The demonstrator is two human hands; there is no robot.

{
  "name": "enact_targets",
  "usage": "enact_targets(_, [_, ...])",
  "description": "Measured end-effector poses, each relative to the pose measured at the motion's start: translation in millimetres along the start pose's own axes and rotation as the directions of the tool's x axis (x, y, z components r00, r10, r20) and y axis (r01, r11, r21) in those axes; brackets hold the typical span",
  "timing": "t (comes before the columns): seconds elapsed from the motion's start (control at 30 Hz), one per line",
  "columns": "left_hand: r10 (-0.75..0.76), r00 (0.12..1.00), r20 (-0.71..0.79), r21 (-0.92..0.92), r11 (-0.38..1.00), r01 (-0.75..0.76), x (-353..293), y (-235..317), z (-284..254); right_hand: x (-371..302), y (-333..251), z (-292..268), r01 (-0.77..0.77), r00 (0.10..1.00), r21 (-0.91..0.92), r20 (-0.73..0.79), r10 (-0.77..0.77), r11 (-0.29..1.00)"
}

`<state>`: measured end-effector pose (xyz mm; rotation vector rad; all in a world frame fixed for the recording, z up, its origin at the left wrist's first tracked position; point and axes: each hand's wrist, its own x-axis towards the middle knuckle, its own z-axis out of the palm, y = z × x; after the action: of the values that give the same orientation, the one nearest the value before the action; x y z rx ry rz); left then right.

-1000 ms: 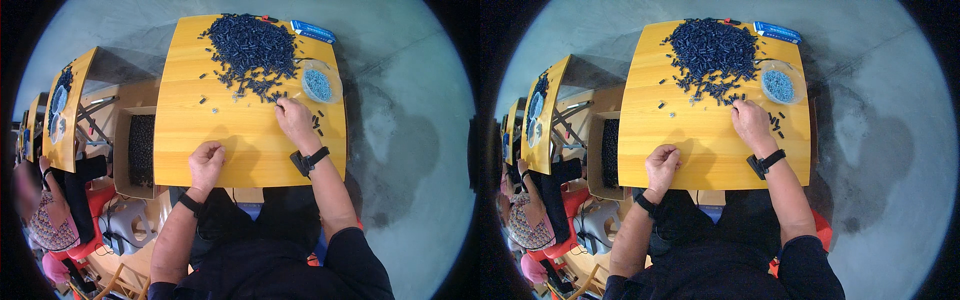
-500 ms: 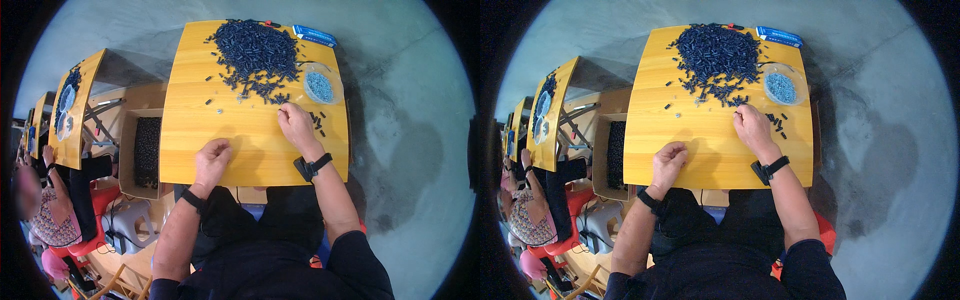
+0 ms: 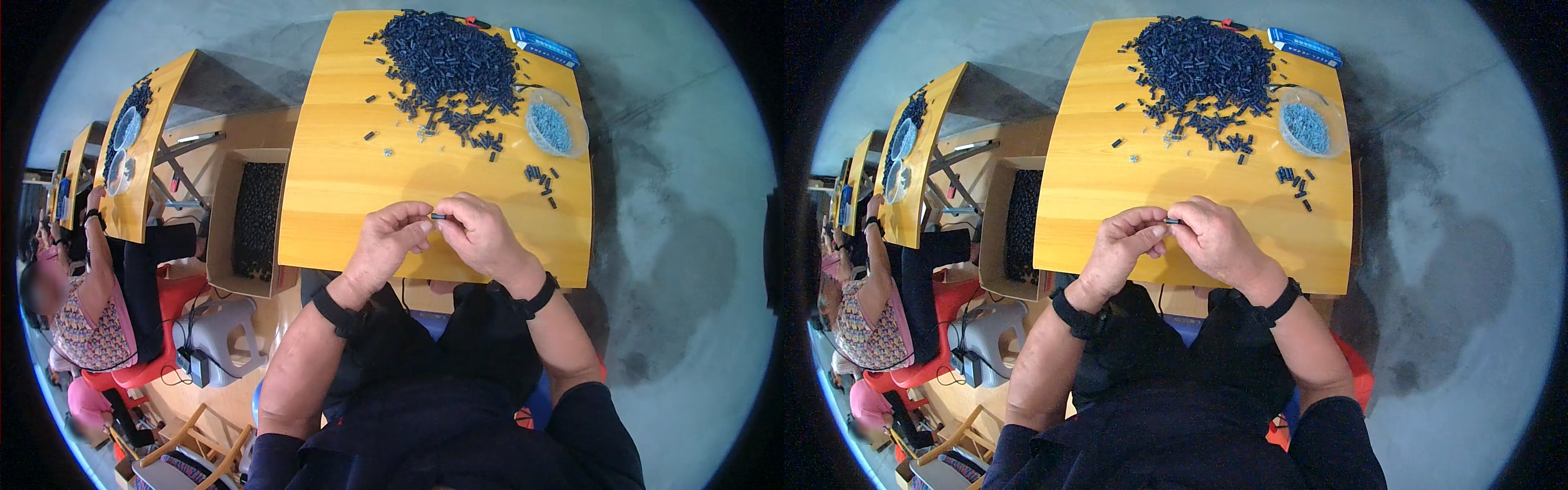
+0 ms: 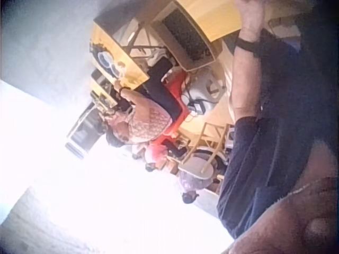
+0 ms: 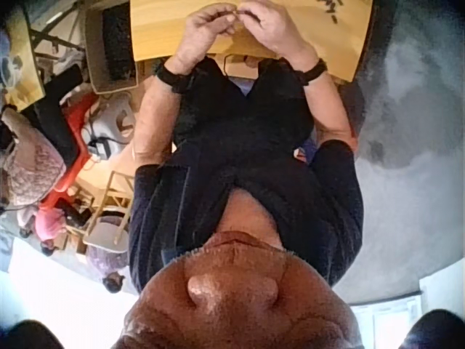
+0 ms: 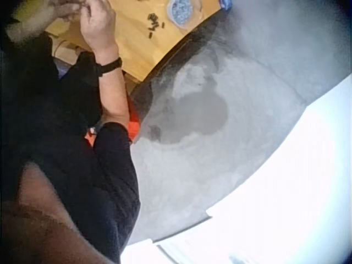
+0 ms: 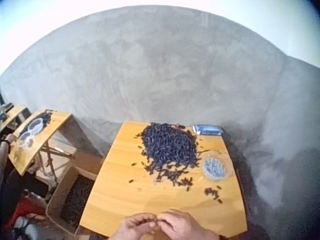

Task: Assembling small plastic and rubber components by hand at a workstation.

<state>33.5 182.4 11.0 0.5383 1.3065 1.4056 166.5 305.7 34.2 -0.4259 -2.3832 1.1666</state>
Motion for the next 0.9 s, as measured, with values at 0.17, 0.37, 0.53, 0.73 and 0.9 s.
enact_targets(0.17, [-0.063, 0.998, 0.031, -0.008, 0.998, 0.064, -1.8, 4.6, -0.8, 2.8, -12.6, -5.4, -0.013, 0.996, 0.021, 0.093, 0.011, 1.000])
enact_targets(0.37, [-0.088, 0.996, 0.033, -0.201, 0.975, 0.092, -4.1, -4.1, -7.6, 1.0, -7.0, -2.3, -0.114, 0.987, 0.131, 0.127, 0.097, 0.985])
enact_targets(0.53, [-0.111, 0.993, 0.042, -0.297, 0.948, 0.118, -3.7, -2.6, -6.8, 1.9, -5.2, -2.1, -0.161, 0.983, 0.184, 0.117, 0.141, 0.970])
enact_targets(0.73, [-0.129, 0.989, 0.069, -0.337, 0.930, 0.145, -1.9, -6.7, -9.6, 3.2, -6.4, 2.1, -0.125, 0.990, 0.181, 0.095, 0.109, 0.976])
enact_targets(0.9, [-0.135, 0.988, 0.072, -0.317, 0.936, 0.151, -0.9, -13.0, -11.8, 4.9, -4.6, 7.7, -0.036, 0.999, 0.181, 0.037, 0.029, 0.983])
